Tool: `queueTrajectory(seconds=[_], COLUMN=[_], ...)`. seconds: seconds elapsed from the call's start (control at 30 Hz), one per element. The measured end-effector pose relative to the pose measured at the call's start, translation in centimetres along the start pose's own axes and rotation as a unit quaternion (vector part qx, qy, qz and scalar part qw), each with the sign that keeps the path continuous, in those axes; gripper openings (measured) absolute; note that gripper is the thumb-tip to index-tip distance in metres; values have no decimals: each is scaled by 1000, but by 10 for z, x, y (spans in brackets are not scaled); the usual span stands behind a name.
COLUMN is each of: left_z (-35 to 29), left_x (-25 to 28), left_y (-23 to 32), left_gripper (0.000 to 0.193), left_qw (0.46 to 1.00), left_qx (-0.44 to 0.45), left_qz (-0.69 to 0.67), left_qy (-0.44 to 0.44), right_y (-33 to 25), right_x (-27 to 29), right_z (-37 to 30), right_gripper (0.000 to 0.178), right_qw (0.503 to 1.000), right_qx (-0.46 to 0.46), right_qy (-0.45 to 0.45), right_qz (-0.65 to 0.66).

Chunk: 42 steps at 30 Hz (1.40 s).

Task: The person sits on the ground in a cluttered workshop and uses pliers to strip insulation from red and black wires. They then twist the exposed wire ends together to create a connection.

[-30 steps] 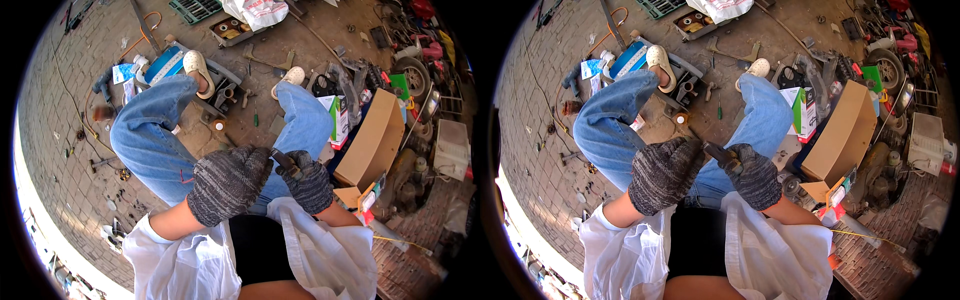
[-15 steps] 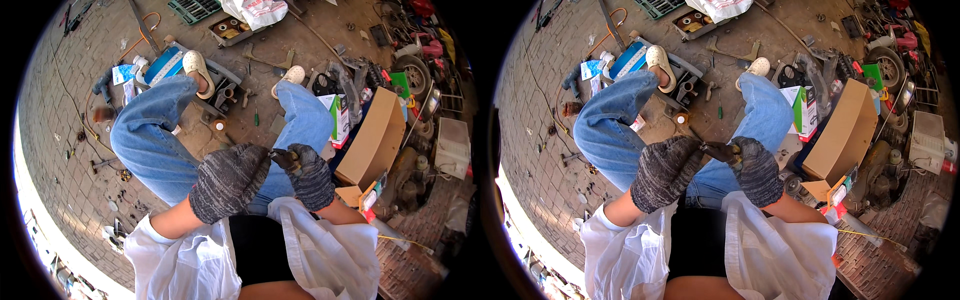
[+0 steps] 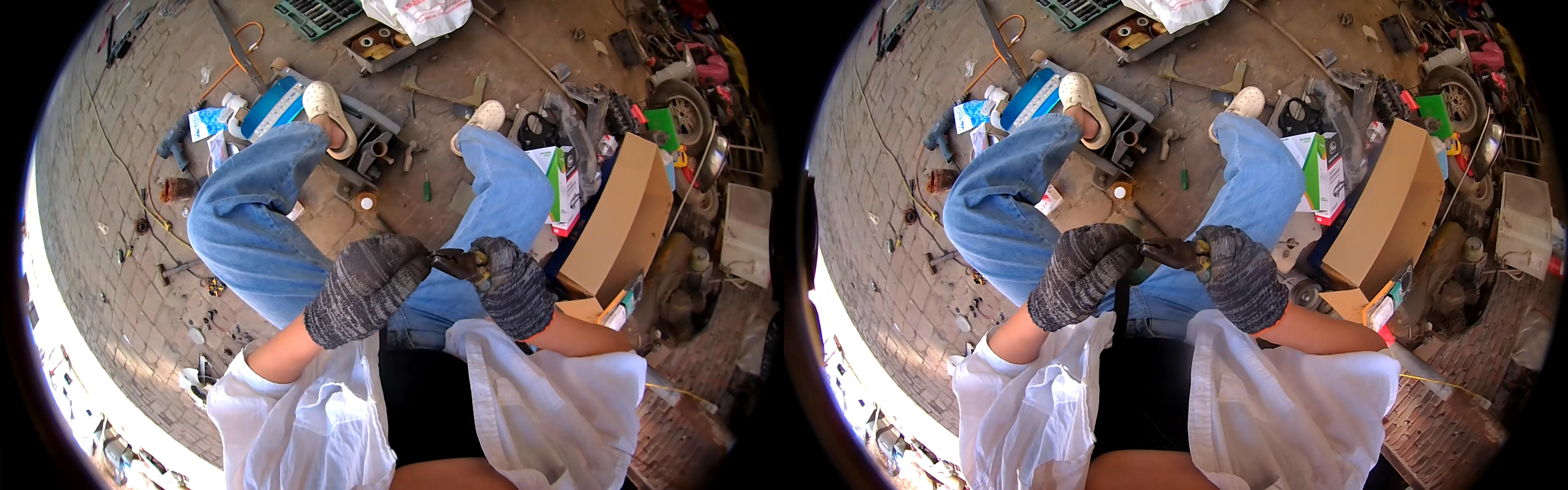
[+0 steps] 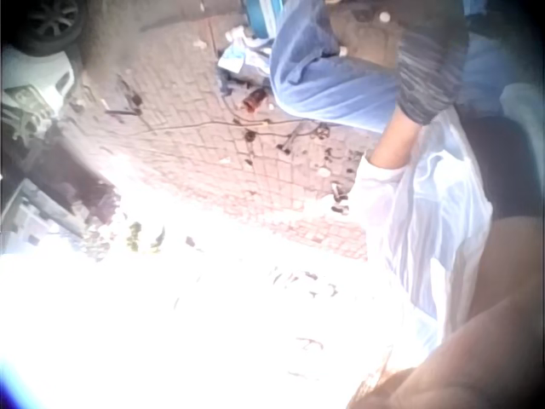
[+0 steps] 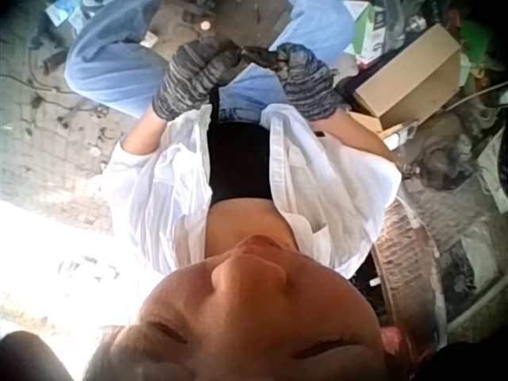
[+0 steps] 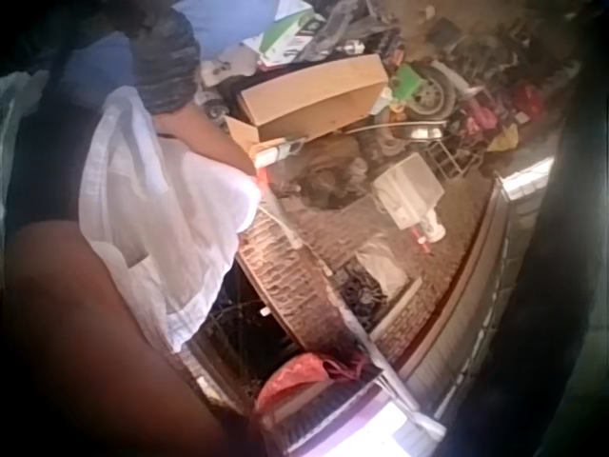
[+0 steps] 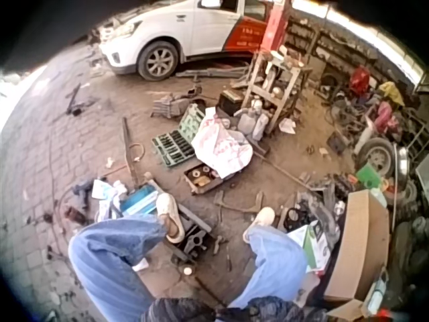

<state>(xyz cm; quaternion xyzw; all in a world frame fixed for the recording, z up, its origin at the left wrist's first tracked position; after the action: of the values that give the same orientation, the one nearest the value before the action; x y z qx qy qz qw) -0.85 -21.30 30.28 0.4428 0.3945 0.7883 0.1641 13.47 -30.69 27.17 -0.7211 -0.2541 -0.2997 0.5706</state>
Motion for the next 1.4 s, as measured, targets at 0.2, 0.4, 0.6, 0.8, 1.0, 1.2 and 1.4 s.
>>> queueTrajectory(seconds=[0.2,0.4,0.6,0.8,1.0,1.2,1.4], left_z=[-1,-26,-25,-25,-12,4,10], left_x=[-12,-42,-63,-78,1,24,14], left_y=[-19,-46,-45,-41,-68,-41,-37], left_gripper=[16,19,29,27,26,29,35], left_qw=[974,835,716,577,919,970,974], left_qx=[113,325,301,260,285,188,190], left_qz=[-174,-418,-623,-769,-269,-154,-124], left_qy=[-90,-148,-87,-94,40,26,5], right_y=[-5,2,4,2,18,31,33], right_x=[3,-4,-13,-33,-23,-20,-48], right_z=[0,1,7,1,-7,-10,-14], right_gripper=[31,31,30,34,38,39,49], right_qw=[998,999,994,962,940,888,786], right_qx=[50,42,-61,-138,-176,-195,-228], right_qy=[26,3,-34,-124,-101,-92,-148], right_qz=[-12,26,83,198,275,406,556])
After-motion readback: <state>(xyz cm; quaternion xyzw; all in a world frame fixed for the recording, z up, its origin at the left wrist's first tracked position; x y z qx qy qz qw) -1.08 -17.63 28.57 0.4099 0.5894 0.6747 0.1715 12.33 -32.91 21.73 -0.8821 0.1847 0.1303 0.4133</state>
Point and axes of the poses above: each hand's wrist, its own z-axis towards the middle knuckle, its own x-axis out of the back of the hand, y = z × x, the point moved 9 cm from there along z, towards the middle knuckle, and after that the axes turned 14 degrees about z, right-handed, at the moved point
